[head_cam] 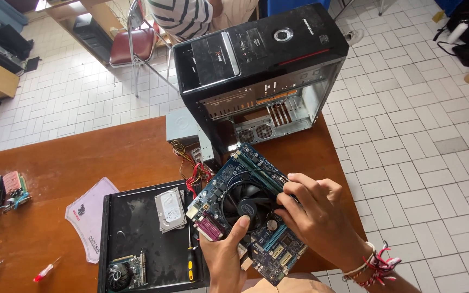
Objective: Installing a CPU cooler onto a motherboard and inspecting the assembly on a workbench.
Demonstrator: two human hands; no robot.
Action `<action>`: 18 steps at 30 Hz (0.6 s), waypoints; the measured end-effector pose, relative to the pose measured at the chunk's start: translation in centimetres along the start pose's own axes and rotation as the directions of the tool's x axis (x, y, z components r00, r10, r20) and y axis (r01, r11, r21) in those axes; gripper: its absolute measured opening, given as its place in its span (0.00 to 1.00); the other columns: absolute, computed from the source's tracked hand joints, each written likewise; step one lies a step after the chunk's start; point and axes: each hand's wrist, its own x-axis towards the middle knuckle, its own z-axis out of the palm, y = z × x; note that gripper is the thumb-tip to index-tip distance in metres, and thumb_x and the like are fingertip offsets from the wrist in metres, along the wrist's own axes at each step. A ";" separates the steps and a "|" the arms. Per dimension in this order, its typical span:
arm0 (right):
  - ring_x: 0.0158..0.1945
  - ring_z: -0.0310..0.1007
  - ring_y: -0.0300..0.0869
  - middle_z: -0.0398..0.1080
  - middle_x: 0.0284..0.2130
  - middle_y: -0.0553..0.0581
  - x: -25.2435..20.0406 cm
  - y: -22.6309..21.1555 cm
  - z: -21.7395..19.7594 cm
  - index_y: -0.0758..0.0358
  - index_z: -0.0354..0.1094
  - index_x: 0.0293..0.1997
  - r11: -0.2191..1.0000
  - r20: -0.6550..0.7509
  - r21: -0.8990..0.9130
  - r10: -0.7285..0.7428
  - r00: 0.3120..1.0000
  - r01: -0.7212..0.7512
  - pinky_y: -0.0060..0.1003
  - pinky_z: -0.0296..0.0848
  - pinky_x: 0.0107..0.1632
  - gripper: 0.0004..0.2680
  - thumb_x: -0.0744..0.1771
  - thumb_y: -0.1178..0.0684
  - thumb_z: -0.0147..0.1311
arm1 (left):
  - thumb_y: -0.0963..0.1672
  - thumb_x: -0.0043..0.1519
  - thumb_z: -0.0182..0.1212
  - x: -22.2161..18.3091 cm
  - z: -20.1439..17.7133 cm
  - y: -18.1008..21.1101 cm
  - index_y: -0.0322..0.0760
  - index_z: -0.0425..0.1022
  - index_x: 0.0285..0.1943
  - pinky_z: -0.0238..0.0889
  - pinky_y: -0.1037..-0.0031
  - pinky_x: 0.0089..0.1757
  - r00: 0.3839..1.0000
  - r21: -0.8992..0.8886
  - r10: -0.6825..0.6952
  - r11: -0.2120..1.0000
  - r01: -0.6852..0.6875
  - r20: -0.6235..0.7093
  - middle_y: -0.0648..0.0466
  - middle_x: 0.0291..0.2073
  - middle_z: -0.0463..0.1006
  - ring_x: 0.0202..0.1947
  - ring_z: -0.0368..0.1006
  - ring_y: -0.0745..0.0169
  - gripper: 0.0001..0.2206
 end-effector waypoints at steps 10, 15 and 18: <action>0.57 0.67 0.48 0.66 0.48 0.53 0.0 -0.8 1.8 0.50 0.74 0.50 1.000 -0.027 0.024 -0.004 1.000 0.004 0.46 0.60 0.53 0.07 0.67 0.53 0.61 | 0.34 0.47 0.65 1.1 -0.6 -0.8 0.38 0.70 0.71 0.72 0.50 0.53 0.999 -0.064 0.019 0.998 -0.017 0.027 0.41 0.59 0.80 0.57 0.76 0.40 0.36; 0.56 0.68 0.47 0.65 0.47 0.53 -0.5 -2.3 2.4 0.48 0.74 0.50 0.999 -0.031 0.044 -0.008 0.999 0.010 0.46 0.60 0.53 0.07 0.67 0.54 0.60 | 0.34 0.48 0.64 -0.1 1.0 0.4 0.37 0.70 0.70 0.72 0.52 0.53 0.999 -0.098 0.026 0.995 -0.023 0.029 0.41 0.58 0.81 0.56 0.77 0.42 0.35; 0.56 0.68 0.47 0.65 0.47 0.53 -0.8 -2.5 2.8 0.48 0.75 0.50 0.998 -0.036 0.053 -0.016 0.999 0.018 0.46 0.59 0.53 0.07 0.68 0.54 0.60 | 0.34 0.48 0.64 0.4 1.1 0.8 0.36 0.71 0.69 0.72 0.54 0.53 0.999 -0.125 0.034 0.992 -0.029 0.034 0.41 0.58 0.81 0.56 0.77 0.43 0.34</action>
